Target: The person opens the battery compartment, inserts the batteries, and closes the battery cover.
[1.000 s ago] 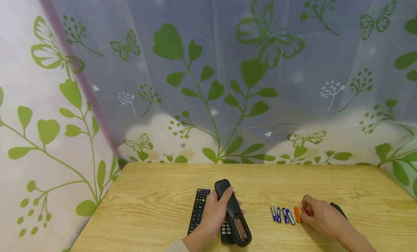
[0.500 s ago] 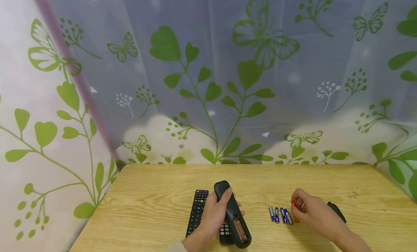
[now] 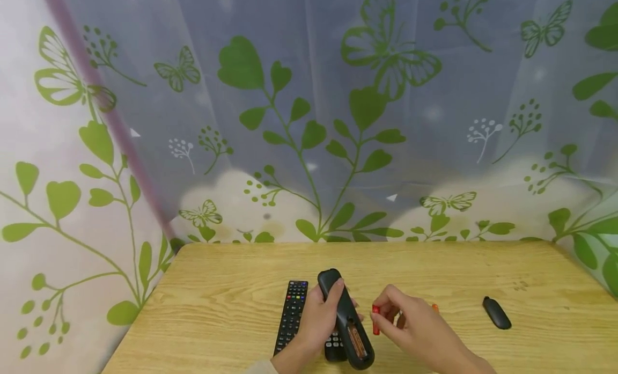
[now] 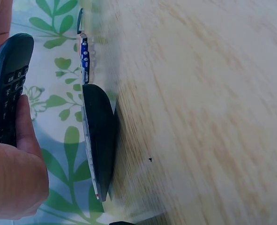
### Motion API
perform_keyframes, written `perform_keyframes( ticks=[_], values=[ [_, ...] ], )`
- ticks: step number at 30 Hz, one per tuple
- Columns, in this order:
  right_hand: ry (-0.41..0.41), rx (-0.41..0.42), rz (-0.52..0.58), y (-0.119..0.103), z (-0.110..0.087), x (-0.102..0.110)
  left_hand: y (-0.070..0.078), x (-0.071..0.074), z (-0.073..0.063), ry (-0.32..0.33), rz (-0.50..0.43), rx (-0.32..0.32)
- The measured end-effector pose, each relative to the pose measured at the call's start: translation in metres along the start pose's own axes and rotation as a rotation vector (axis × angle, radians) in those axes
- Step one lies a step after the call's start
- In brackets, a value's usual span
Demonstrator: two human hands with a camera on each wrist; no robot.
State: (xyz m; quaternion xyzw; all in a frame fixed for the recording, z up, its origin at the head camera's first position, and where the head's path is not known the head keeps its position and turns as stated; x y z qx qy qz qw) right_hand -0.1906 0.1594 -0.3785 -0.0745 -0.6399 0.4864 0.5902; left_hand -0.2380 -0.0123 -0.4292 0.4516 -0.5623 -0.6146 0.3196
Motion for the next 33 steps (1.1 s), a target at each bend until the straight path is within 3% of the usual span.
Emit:
perform_keyframes(
  ticks=[6,18,25,29,33],
  values=[
    [-0.023,0.028,-0.022,-0.009,0.005,-0.018,0.002,0.003,-0.002,0.052,0.087,-0.017],
    [-0.005,0.124,-0.109,-0.005,0.007,-0.036,0.001,0.005,-0.004,0.062,0.096,-0.018],
    [-0.015,0.104,-0.117,-0.005,0.006,-0.041,0.000,0.004,-0.006,0.111,0.106,-0.013],
    [0.016,0.100,-0.197,-0.012,0.007,-0.044,0.003,0.007,-0.008,0.155,0.110,-0.016],
    [0.109,0.165,-0.303,-0.018,0.005,-0.047,0.007,0.006,-0.008,0.161,0.118,-0.012]
  ],
)
Point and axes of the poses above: each hand's wrist, its own z-axis towards the middle knuckle, its own x-axis out of the back of the hand, y = z × x, the point moved 4 cm from there along z, towards the middle knuckle, and after that the axes turned 8 degrees about -y, right-handed, at the moved point
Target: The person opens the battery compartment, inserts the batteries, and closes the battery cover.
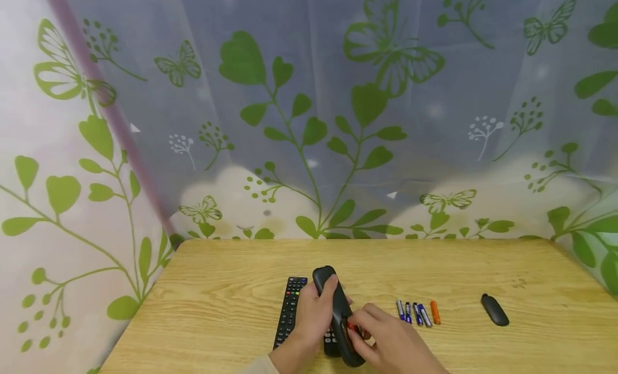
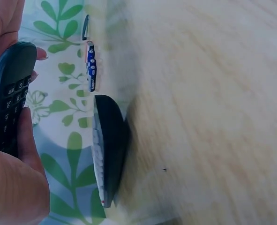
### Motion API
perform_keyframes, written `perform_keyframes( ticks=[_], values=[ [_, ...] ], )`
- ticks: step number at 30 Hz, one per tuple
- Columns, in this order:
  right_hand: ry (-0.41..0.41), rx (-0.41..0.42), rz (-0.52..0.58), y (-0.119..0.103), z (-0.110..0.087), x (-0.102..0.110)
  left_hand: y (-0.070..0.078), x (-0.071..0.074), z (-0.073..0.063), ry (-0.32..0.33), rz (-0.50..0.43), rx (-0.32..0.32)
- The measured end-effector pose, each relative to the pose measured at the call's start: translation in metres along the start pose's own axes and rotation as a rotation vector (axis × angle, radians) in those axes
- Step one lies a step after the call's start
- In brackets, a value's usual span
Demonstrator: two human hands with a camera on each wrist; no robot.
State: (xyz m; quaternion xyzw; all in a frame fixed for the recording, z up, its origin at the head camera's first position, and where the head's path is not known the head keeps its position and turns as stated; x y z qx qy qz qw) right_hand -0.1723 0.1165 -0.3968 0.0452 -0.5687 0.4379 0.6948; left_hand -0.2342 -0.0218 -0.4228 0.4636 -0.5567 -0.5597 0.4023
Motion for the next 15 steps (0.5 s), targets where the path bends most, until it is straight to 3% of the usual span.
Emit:
perform_keyframes(
  ticks=[3,5,10,15],
  values=[
    [0.078,0.079,-0.096,-0.003,-0.001,-0.002,0.001,0.001,0.001,0.000,-0.045,0.012],
    [0.095,0.075,-0.149,-0.006,-0.003,-0.004,0.001,0.002,0.002,0.004,-0.073,0.015],
    [0.017,-0.079,-0.235,-0.012,-0.010,-0.010,0.004,0.004,0.004,-0.007,-0.100,-0.005],
    [-0.054,-0.103,-0.240,-0.009,-0.014,-0.012,0.003,0.002,0.004,-0.024,-0.093,-0.012]
  ],
)
Point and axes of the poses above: each hand's wrist, its own z-axis towards the middle knuckle, its own x-axis out of the back of the hand, y = z × x, the point moved 4 cm from there along z, towards the middle knuckle, and after that the axes turned 8 degrees about -y, right-handed, at the moved point
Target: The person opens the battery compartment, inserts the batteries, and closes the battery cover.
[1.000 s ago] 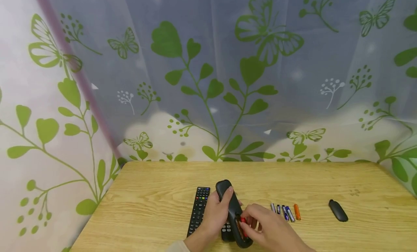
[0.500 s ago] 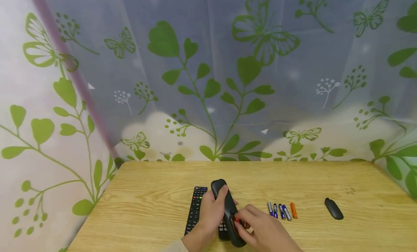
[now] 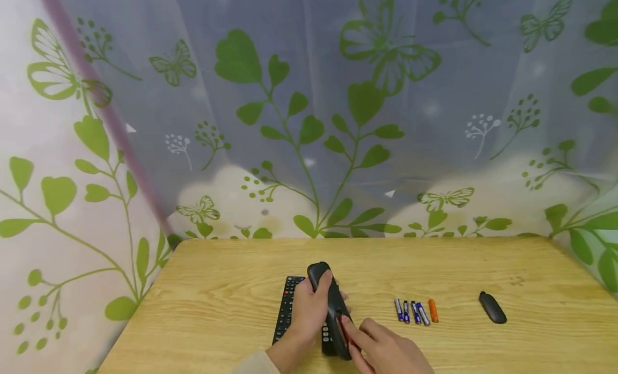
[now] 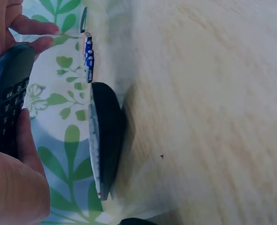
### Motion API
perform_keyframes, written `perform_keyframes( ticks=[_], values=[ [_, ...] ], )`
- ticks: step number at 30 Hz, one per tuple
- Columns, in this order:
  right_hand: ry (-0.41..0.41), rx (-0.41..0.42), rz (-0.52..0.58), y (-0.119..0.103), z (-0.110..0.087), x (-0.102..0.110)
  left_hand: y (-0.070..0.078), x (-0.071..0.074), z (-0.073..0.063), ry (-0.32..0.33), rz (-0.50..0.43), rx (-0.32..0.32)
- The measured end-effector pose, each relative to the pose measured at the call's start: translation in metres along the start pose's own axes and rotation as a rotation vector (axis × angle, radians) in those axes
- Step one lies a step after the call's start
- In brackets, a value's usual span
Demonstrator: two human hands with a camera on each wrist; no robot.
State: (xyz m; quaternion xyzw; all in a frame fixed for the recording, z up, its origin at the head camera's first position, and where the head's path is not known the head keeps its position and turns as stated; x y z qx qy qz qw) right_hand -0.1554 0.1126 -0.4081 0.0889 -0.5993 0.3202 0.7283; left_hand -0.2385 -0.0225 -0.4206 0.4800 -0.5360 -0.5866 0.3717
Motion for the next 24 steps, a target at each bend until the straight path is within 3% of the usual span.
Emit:
perform_keyframes(
  ticks=[7,13,18,21,24],
  values=[
    [-0.081,0.006,0.050,0.007,0.000,0.003,0.002,-0.003,0.002,-0.025,-0.026,-0.014],
    [-0.209,-0.074,0.231,0.027,-0.005,0.017,-0.003,-0.002,0.004,-0.019,-0.043,0.022],
    [-0.208,-0.251,0.254,0.085,-0.010,0.046,-0.006,-0.001,0.005,-0.009,-0.061,0.059],
    [-0.257,-0.373,0.265,0.126,-0.013,0.058,-0.006,-0.001,0.006,-0.003,-0.049,0.067],
    [-0.320,-0.434,0.265,0.158,-0.017,0.060,-0.005,-0.001,0.005,-0.017,-0.048,0.065]
  ],
)
Point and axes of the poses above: each hand's wrist, its own z-axis towards the middle knuckle, its own x-axis out of the back of the hand, y = z × x, the point moved 4 cm from there along z, towards the middle knuckle, and after that the axes turned 8 degrees about -y, right-handed, at the moved point
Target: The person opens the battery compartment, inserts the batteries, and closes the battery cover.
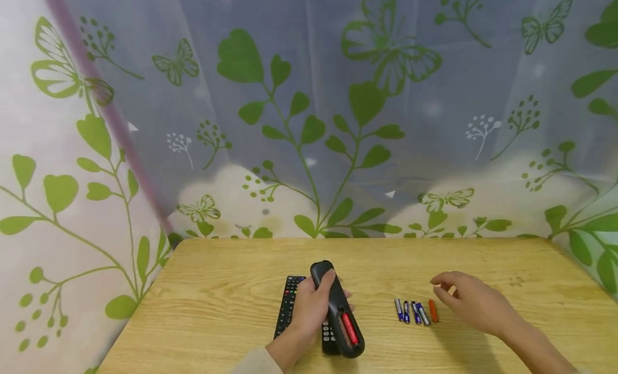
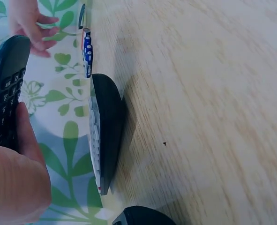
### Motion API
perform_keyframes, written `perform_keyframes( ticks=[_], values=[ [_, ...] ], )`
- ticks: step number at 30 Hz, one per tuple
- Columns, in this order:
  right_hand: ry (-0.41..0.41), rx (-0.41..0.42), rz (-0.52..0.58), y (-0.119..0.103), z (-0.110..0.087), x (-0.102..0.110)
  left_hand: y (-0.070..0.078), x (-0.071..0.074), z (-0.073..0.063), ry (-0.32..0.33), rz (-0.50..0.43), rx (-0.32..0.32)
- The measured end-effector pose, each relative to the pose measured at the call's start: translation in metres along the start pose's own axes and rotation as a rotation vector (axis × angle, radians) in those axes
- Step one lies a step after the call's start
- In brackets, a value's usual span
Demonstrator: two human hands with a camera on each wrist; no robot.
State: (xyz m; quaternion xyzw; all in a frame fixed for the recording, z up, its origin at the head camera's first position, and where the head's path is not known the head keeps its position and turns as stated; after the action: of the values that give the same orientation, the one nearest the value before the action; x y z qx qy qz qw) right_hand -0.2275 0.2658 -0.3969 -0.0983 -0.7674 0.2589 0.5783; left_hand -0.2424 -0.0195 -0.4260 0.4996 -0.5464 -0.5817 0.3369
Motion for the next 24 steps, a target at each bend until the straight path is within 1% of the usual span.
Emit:
perform_keyframes(
  ticks=[2,4,6,8,10,13,17,21,24],
  values=[
    [-0.028,-0.022,-0.006,0.013,0.005,0.001,0.000,0.000,0.000,-0.017,-0.006,-0.006],
    [-0.056,-0.032,0.012,0.021,0.009,-0.001,0.000,-0.001,0.000,-0.039,-0.017,-0.013],
    [-0.080,-0.025,0.038,0.025,0.013,-0.005,-0.001,-0.002,0.000,-0.059,-0.026,-0.017],
    [-0.093,-0.044,0.071,0.027,0.016,-0.009,-0.002,-0.002,0.000,-0.073,-0.039,-0.026],
    [-0.089,-0.062,0.091,0.027,0.017,-0.014,-0.002,-0.003,-0.001,-0.079,-0.040,-0.028],
    [-0.072,-0.092,0.111,0.027,0.016,-0.021,0.000,-0.003,0.000,-0.071,-0.052,-0.025],
    [-0.056,-0.106,0.103,0.025,0.017,-0.028,0.000,0.000,0.000,-0.053,-0.051,0.000],
    [-0.052,-0.117,0.095,0.024,0.019,-0.031,-0.002,0.003,0.000,-0.036,-0.057,0.012],
    [-0.056,-0.108,0.099,0.025,0.020,-0.032,-0.002,0.005,0.001,-0.030,-0.067,0.007]
  ],
)
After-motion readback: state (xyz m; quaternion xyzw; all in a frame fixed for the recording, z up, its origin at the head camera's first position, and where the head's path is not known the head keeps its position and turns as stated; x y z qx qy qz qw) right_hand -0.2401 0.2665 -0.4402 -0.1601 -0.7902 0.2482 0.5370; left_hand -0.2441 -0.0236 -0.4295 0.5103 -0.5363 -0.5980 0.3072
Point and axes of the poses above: each hand's wrist, its own z-axis towards the middle knuckle, its own x-axis out of the back of the hand, y = z × x, the point moved 4 cm from there along z, towards the middle knuckle, and after that the axes turned 8 degrees about -y, right-handed, at the moved point
